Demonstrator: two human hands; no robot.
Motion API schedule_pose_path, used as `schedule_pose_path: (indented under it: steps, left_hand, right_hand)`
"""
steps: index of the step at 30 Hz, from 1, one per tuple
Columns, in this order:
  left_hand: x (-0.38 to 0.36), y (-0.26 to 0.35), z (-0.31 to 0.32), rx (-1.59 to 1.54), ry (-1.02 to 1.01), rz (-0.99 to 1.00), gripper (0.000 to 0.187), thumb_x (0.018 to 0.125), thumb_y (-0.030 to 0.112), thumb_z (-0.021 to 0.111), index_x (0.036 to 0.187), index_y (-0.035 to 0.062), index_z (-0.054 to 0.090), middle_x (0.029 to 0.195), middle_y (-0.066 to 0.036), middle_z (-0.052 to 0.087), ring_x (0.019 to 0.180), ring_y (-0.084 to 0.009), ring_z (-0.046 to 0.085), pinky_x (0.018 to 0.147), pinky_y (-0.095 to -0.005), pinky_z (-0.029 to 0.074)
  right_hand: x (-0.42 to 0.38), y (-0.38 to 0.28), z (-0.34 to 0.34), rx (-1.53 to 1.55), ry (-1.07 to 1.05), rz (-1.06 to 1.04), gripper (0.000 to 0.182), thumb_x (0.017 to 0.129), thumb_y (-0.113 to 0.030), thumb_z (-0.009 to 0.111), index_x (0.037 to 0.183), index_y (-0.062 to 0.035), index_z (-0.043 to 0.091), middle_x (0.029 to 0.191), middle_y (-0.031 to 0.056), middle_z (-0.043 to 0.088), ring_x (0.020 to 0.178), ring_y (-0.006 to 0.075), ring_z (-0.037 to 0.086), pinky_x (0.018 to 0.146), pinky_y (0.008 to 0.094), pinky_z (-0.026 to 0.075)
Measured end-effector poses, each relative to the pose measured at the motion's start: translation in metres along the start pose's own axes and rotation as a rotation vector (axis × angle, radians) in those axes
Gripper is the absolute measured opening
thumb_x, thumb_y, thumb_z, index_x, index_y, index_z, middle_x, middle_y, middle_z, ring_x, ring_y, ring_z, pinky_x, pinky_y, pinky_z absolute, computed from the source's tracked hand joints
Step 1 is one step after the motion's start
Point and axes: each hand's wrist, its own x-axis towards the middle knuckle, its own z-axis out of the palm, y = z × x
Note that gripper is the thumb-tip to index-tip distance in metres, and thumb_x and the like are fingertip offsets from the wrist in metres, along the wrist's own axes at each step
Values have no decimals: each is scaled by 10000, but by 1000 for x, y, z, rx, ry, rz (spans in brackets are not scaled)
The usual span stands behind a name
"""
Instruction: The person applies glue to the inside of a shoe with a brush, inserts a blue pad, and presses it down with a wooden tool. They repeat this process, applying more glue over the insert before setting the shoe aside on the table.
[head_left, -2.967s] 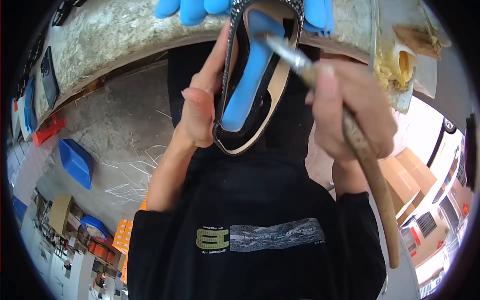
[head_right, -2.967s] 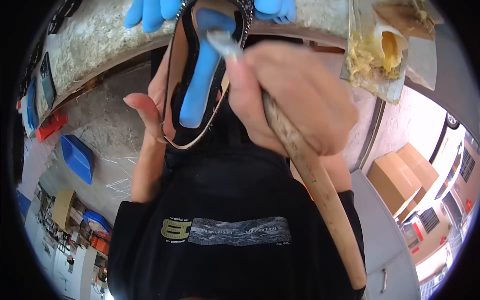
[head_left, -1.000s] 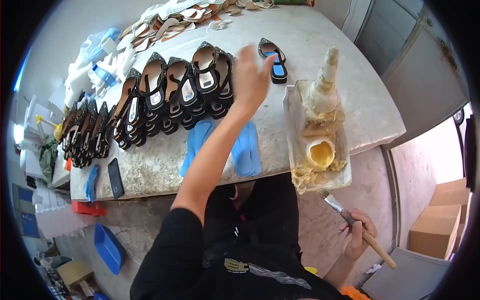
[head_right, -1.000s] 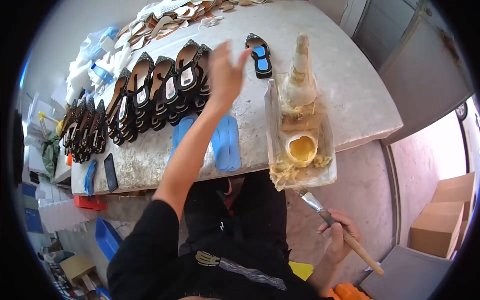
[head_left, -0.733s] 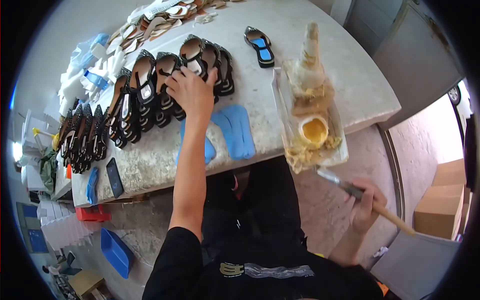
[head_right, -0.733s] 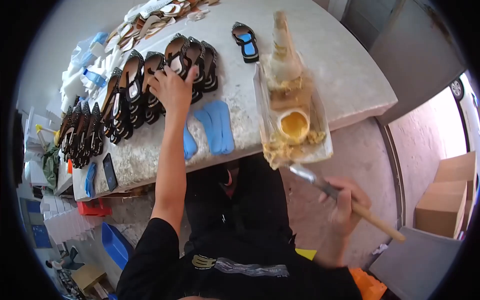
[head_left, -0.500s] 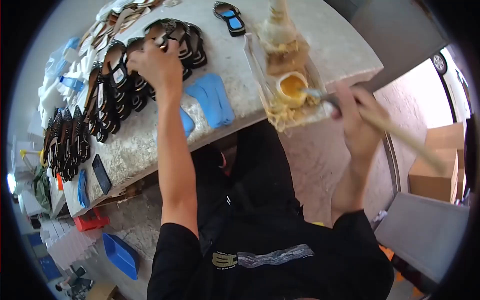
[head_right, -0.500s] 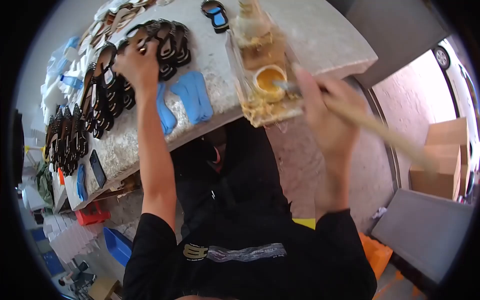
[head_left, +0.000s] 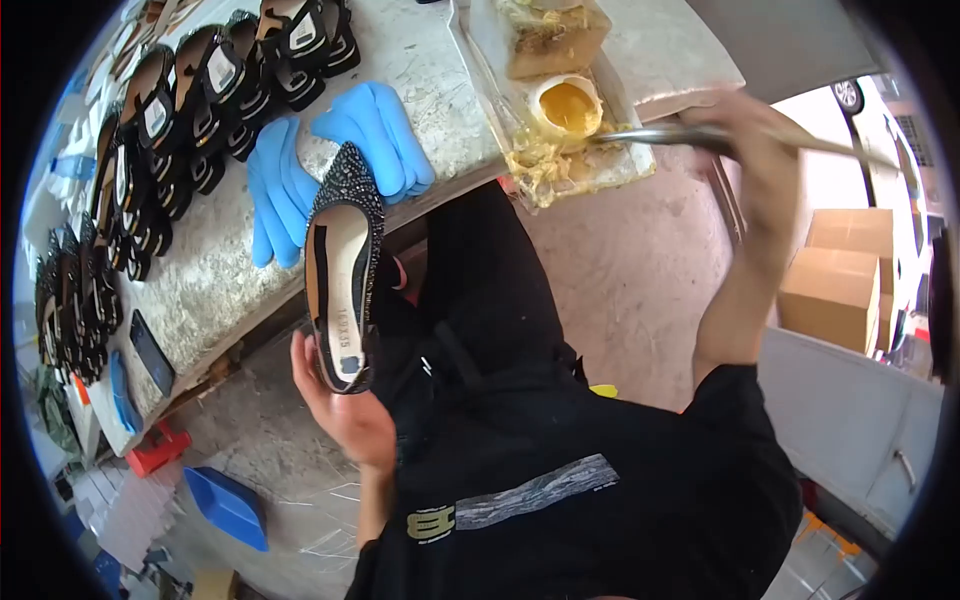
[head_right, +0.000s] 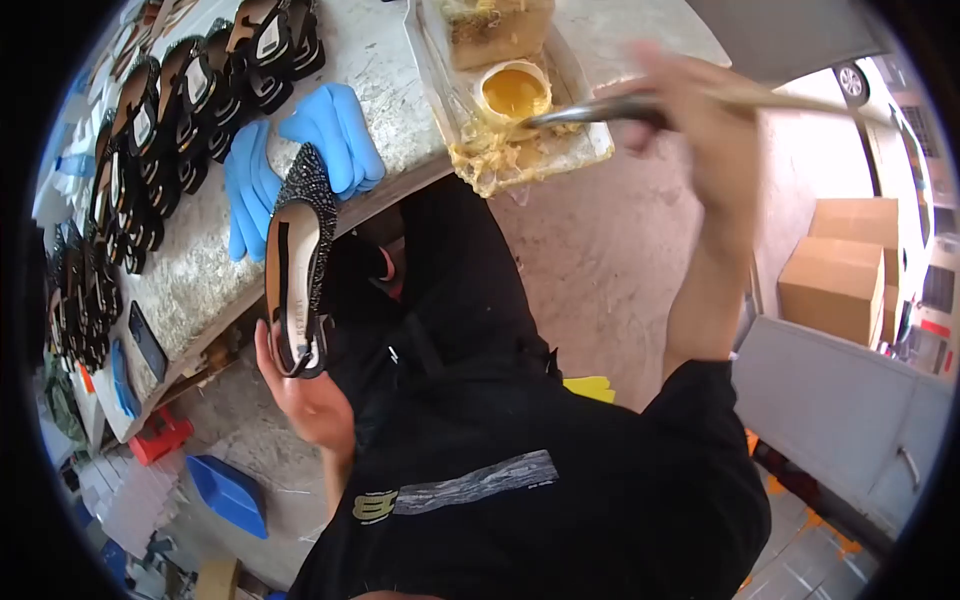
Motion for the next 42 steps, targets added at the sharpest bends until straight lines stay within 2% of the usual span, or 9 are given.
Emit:
schedule_pose_path:
  steps: [5,7,11,13,15,18,26,35,42]
  left_hand:
    - [53,11,-15,217,-422,-466,622,918,145,540,1466,-83,353,1289,-257,571,1137,-336,624,928,-357,514]
    - [73,1,-11,218,-665,-499,591,933,179,553,1430,-94,388,1193,-268,624,1078,-363,653,901,-361,522]
    - [55,-11,-1,-18,-545,-578,585,967,215,534,1455,-50,350,1151,-270,640,1021,-356,676,830,-354,557]
    - [46,-9,2,-66,-512,-618,622,981,193,514,1521,-4,277,1131,-259,655,987,-330,696,792,-349,582]
    - [38,-3,3,60,-495,-634,633,989,373,430,1382,-123,399,1132,-298,617,959,-372,650,814,-403,528]
    - [34,-8,5,-60,-428,-640,641,991,308,450,1494,-25,236,1312,-263,523,1017,-333,658,841,-377,548]
    - [32,-5,-5,-148,-330,-790,749,995,292,449,1606,66,78,1599,-168,302,1271,-295,558,1024,-395,490]
    - [46,-11,-45,276,-372,-320,567,942,164,559,1425,0,311,1410,-184,466,1145,-264,595,964,-368,497]
    - [47,-19,-72,613,-368,80,429,900,65,645,1285,-50,492,1263,-196,594,1047,-239,624,917,-348,502]
  right_hand:
    - [42,52,-49,78,244,146,272,973,-303,662,936,-41,725,746,103,711,556,146,618,475,211,456]
    - [13,75,-33,653,58,295,363,971,-397,646,974,-40,712,789,118,718,527,158,616,447,197,444]
    - [-49,0,61,893,-117,18,278,1024,-265,575,982,-13,686,781,142,688,440,136,570,390,167,404]
    - [-71,-15,105,303,-210,-380,149,992,-131,590,965,6,641,841,142,647,433,99,512,426,177,381]
    - [-85,-21,161,275,-100,-122,82,945,-68,622,896,-12,656,709,98,656,394,96,508,403,187,370]
    - [-82,17,207,-166,-135,-270,153,921,-65,676,774,-28,664,614,60,647,409,96,535,429,196,399]
    - [-78,18,223,-151,-184,-408,156,915,-25,658,761,0,657,625,84,646,398,101,507,436,190,395]
    - [-76,9,230,138,-52,203,299,879,-30,694,618,-42,549,498,34,540,316,96,408,323,197,331]
    - [-81,6,218,289,-175,243,306,889,-48,681,614,-46,546,524,47,557,324,96,420,330,186,331]
